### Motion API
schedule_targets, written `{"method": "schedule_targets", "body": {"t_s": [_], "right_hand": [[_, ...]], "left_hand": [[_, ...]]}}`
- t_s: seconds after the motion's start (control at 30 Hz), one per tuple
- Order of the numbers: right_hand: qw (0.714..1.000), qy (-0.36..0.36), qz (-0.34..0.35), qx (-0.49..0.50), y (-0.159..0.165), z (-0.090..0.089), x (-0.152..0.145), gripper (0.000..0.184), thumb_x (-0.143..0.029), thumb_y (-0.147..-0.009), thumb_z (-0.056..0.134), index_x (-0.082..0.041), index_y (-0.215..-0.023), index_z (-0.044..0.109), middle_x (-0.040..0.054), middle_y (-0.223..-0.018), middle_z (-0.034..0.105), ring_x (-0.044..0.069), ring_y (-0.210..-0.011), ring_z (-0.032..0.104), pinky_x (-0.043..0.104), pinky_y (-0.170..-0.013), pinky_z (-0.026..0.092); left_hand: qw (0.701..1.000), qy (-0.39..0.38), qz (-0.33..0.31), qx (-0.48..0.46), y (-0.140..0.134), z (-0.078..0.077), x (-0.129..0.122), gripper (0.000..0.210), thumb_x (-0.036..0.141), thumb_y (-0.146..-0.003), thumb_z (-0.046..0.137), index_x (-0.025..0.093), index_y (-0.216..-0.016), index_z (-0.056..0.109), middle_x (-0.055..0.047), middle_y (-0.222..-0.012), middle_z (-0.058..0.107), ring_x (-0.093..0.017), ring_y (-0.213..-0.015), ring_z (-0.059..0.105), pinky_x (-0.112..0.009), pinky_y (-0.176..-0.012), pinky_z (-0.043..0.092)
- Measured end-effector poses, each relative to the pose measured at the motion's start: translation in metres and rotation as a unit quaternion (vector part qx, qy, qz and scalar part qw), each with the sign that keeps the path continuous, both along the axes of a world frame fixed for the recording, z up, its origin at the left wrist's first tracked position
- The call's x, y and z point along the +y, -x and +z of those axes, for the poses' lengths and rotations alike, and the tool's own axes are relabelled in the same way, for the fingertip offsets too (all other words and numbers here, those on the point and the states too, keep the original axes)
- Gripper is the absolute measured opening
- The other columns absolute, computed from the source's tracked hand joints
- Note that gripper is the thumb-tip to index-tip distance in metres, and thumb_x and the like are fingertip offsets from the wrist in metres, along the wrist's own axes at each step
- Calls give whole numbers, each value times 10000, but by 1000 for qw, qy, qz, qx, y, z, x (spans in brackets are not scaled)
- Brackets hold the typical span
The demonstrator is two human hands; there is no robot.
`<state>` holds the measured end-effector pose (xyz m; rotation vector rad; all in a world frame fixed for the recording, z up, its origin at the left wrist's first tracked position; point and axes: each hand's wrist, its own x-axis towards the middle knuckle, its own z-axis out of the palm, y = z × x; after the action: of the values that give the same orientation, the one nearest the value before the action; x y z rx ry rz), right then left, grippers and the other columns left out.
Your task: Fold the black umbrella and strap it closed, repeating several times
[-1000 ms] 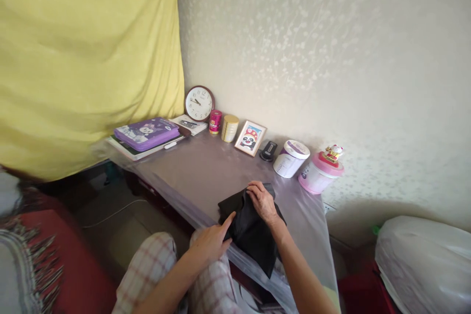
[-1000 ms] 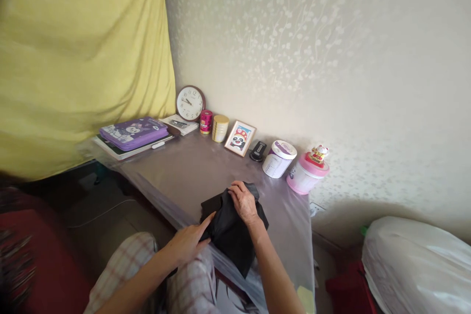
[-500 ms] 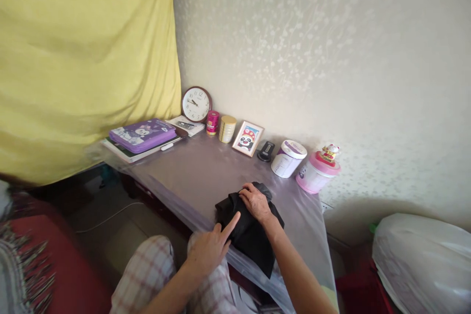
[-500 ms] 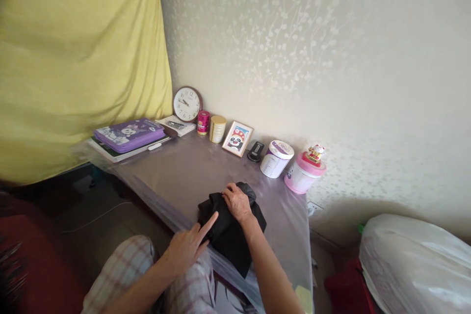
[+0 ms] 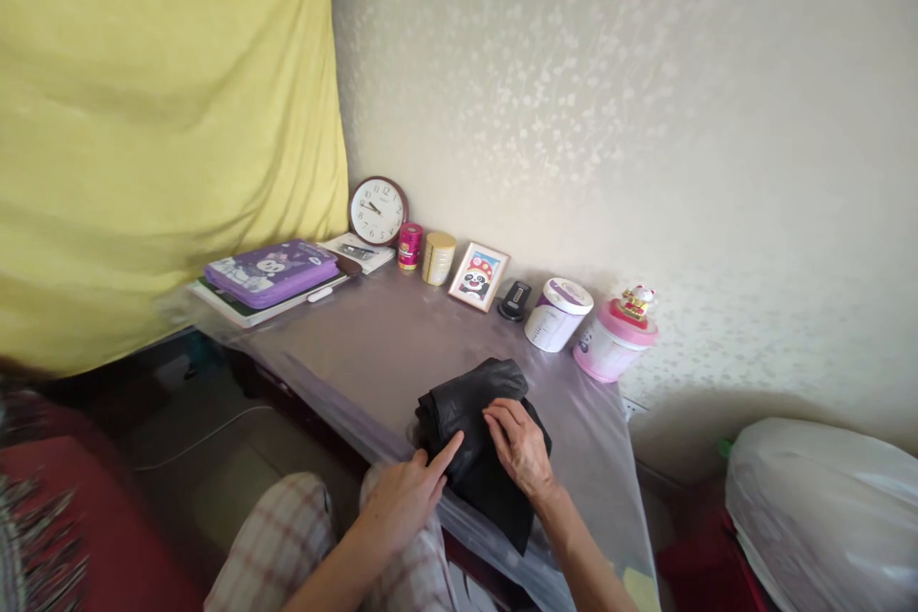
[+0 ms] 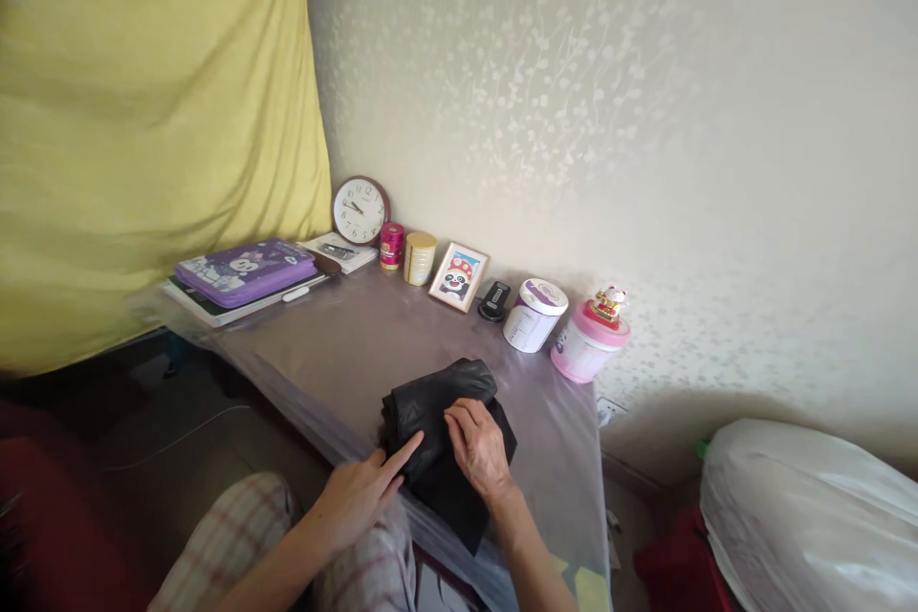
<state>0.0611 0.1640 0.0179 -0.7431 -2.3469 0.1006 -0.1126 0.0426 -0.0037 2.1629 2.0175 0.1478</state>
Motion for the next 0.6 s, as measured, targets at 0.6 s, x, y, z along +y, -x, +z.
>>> {"method": "schedule_targets", "body": {"t_s": [0.6], "right_hand": [[998,-40,-1,-45,11,-5,25,266,-237,-932,408,-191,-1069,632,88,-1091,661,217,-1098,560,468,-999,380]], "left_hand": [[999,8,25,-23,-2,-9,2,628,236,-898,383,318,-1442,80,-65,-950,635,-193,-759,645,-264,-642,456]]}}
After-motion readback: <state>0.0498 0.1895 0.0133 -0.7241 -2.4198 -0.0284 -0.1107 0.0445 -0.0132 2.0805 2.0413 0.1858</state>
